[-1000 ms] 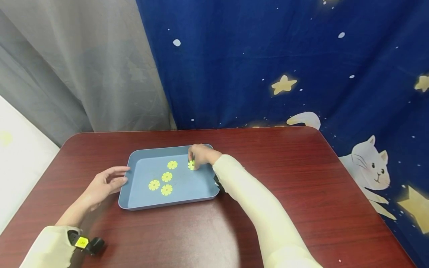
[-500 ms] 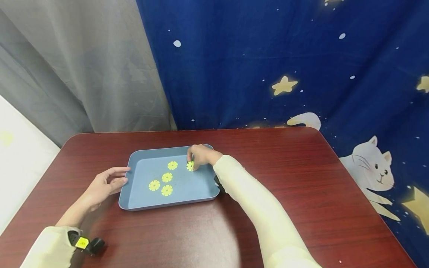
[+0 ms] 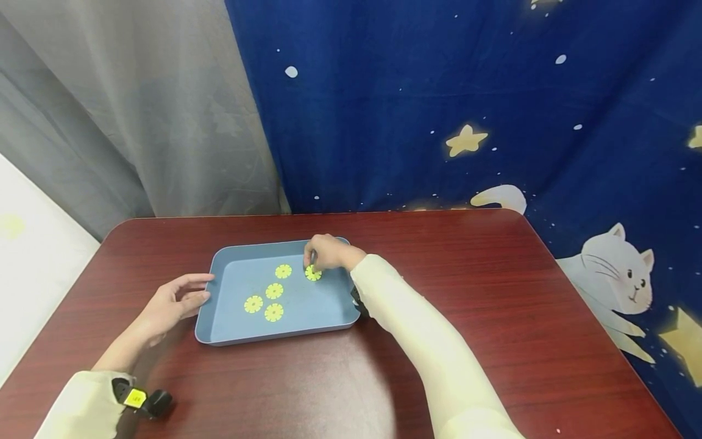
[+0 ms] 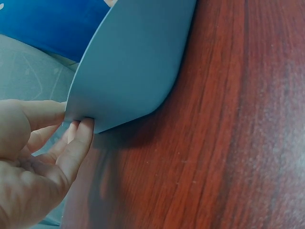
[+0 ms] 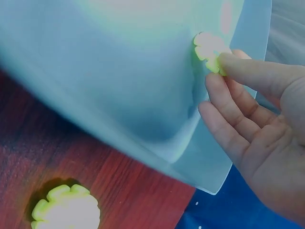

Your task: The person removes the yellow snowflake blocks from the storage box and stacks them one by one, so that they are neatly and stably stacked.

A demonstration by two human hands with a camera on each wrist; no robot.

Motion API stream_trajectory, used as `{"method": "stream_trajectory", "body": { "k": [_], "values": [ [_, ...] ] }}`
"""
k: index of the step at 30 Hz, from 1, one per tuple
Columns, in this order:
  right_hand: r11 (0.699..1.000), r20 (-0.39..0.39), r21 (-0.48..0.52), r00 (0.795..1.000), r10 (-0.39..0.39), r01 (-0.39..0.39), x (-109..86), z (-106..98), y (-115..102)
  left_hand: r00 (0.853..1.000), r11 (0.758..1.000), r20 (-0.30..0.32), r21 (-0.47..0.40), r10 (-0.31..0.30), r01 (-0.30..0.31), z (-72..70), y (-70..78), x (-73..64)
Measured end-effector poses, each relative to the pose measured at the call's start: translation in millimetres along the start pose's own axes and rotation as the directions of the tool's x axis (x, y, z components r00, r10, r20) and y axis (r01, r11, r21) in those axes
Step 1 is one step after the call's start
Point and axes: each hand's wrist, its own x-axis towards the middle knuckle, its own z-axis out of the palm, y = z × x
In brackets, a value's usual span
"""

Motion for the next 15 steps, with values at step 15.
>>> {"method": "stream_trajectory", "body": {
  "k": [15],
  "values": [
    [0.999,-0.038,0.012,0.998,-0.05,0.05,-11.9,-10.9,-3.9,1.0,1.0,0.001,0.001,0.007,-0.007,1.1,1.4,-0.8]
  ]
}}
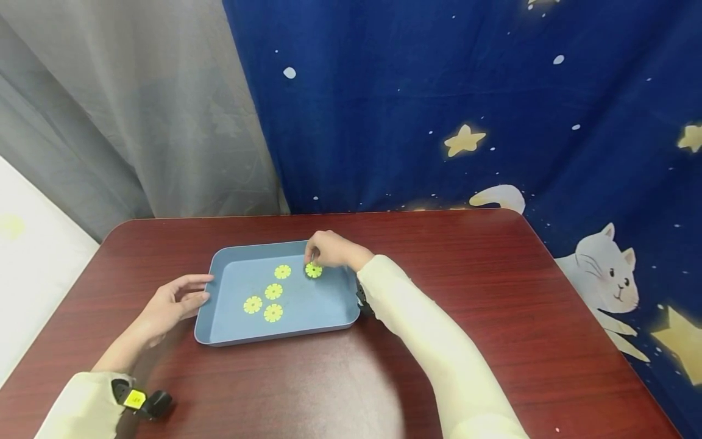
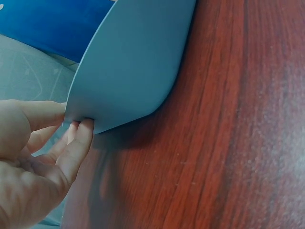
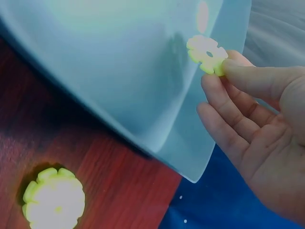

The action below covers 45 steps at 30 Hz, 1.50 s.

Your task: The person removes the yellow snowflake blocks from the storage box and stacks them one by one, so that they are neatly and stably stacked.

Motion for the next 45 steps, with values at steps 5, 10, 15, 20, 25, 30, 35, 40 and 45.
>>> {"method": "stream_trajectory", "body": {
  "k": [5,10,15,20,25,30,35,40,45],
  "values": [
    [1.0,-0.035,-0.004,0.999,-0.014,0.014,-3.8,-2.9,2.0,1.0,1.0,-0.002,0.006,-0.004,0.004,-0.7,0.6,-0.2],
    [1.0,-0.069,-0.004,0.997,-0.029,0.028,-9.9,-5.0,2.5,1.0,1.0,-0.002,0.021,-0.003,0.003,-1.1,1.3,-0.1],
    [0.999,-0.101,0.005,0.994,-0.04,0.04,-18.5,-8.0,2.6,1.0,1.0,0.001,0.018,0.001,-0.001,-0.6,1.0,0.7],
    [0.998,-0.144,0.023,0.988,-0.057,0.061,-30.3,-15.0,3.5,1.0,1.0,0.004,0.01,0.012,-0.012,-0.2,0.6,2.6],
    [0.998,-0.173,0.039,0.984,-0.051,0.059,-43.1,-22.7,6.4,1.0,1.0,0.004,0.005,0.015,-0.015,0.1,1.2,3.9],
    [0.998,-0.201,0.035,0.979,-0.036,0.044,-55.8,-27.5,10.8,1.0,1.0,0.006,0.009,0.009,-0.009,0.3,2.1,4.1],
    [0.999,-0.232,0.034,0.972,-0.024,0.033,-64.9,-28.8,16.7,1.0,1.0,0.005,0.011,0.007,-0.007,-0.8,1.6,2.2],
    [0.999,-0.252,0.041,0.968,-0.006,0.017,-72.7,-27.5,22.6,1.0,1.0,-0.001,-0.002,0.005,-0.005,-2.5,0.1,-0.6],
    [0.999,-0.285,0.037,0.958,0.017,-0.007,-83.0,-26.5,30.5,1.0,1.0,-0.003,-0.005,0.009,-0.009,-2.2,-0.8,-0.4]
  ]
}}
